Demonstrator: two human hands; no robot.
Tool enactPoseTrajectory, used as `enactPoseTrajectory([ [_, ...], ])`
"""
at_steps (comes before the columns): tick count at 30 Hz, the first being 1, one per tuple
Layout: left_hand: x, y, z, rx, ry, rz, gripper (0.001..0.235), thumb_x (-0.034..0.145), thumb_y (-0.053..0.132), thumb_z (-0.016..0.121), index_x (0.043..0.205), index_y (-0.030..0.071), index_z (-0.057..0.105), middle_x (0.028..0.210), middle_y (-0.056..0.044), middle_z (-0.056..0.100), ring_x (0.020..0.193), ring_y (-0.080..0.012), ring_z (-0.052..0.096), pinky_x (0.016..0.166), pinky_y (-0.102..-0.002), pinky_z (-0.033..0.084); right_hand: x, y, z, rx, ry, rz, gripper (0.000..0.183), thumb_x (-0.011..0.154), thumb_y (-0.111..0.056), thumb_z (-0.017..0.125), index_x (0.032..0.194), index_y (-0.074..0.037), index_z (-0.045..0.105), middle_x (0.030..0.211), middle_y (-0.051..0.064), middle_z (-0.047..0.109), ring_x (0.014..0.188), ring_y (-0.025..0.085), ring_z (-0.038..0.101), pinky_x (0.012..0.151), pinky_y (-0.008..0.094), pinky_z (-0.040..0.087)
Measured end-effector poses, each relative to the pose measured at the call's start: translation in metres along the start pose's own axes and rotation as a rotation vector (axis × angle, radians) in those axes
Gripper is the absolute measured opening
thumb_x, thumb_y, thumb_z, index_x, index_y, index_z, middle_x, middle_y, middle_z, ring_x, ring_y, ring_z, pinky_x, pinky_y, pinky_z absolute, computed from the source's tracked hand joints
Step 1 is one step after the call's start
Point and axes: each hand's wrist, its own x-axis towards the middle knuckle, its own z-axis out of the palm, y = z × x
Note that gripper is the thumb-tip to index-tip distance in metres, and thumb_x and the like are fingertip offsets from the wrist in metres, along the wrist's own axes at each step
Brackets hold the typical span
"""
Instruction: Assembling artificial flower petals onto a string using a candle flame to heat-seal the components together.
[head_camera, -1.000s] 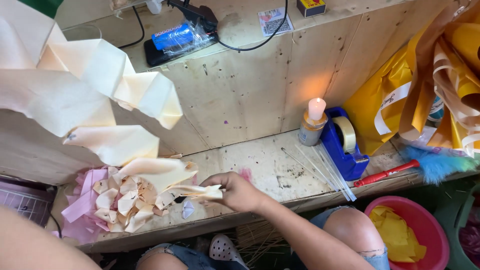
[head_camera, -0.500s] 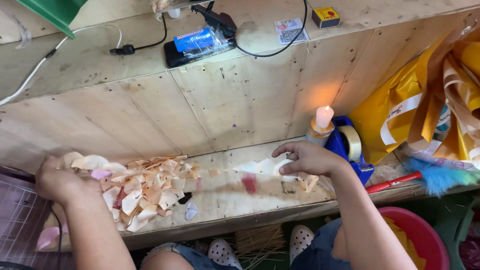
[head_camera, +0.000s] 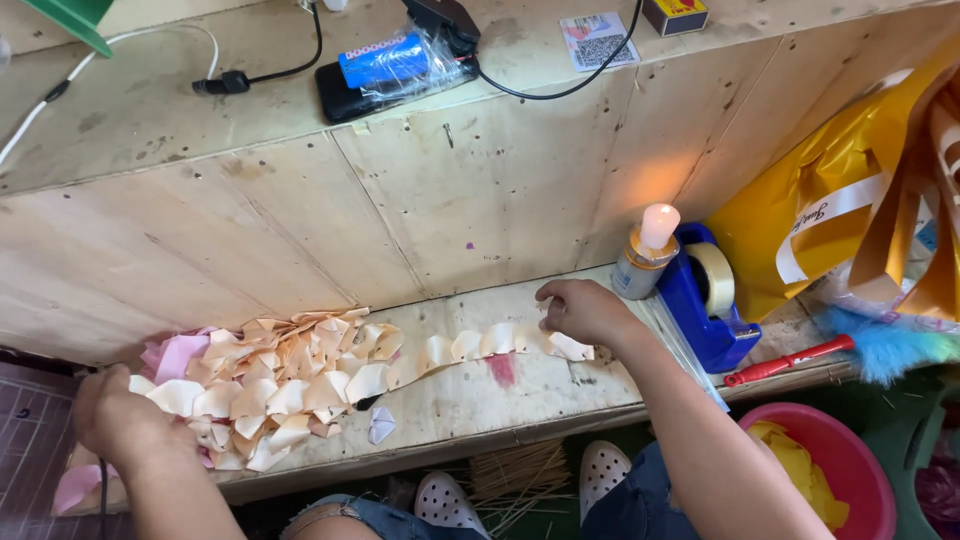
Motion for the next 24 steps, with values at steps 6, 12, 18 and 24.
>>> enactPoseTrajectory([
  [6,-0.08,0.077,0.011,1.144,-0.404,-0.173,0.053,0.103,0.047,0.053,0.145,0.017,0.061,0.146,-0.008,0.058,0.133,-0.0319,0.053,0.102,-0.051,0.042,-0.003,0.004,-0.009,-0.134,-0.046,0.075,0.051,0.093,-0.044,0.06,0.141,-0.026,0.06,0.132,-0.003,0.07,0.119,0.022,0.065,0.089,0.037,0.051],
  [12,-0.125,0.081,0.031,1.595,-0.566,0.176,0.053,0.099,0.06,0.046,0.139,0.031,0.067,0.126,-0.006,0.076,0.12,-0.0402,0.067,0.091,-0.055,0.052,0.002,0.021,-0.013,-0.222,-0.066,0.061,0.048,0.093,-0.028,0.064,0.141,-0.025,0.06,0.131,-0.002,0.07,0.118,0.022,0.065,0.087,0.037,0.052],
  [18,-0.26,0.063,0.088,1.25,-1.549,0.401,0.055,0.094,0.036,0.059,0.146,0.019,0.055,0.147,-0.009,0.055,0.128,-0.029,0.056,0.104,-0.049,0.044,-0.036,0.008,-0.039,-0.199,0.042,0.018,0.042,0.092,-0.029,0.065,0.133,-0.021,0.068,0.122,0.006,0.076,0.114,0.03,0.069,0.091,0.044,0.055],
  [24,-0.311,-0.022,0.114,1.1,-1.996,0.746,0.051,0.105,0.02,0.044,0.155,0.01,0.045,0.168,-0.025,0.022,0.156,-0.0412,0.02,0.124,-0.057,0.018,-0.056,0.033,-0.036,-0.228,0.106,-0.001,0.038,0.089,-0.026,0.068,0.127,-0.021,0.072,0.11,0.008,0.08,0.11,0.035,0.072,0.094,0.049,0.057],
])
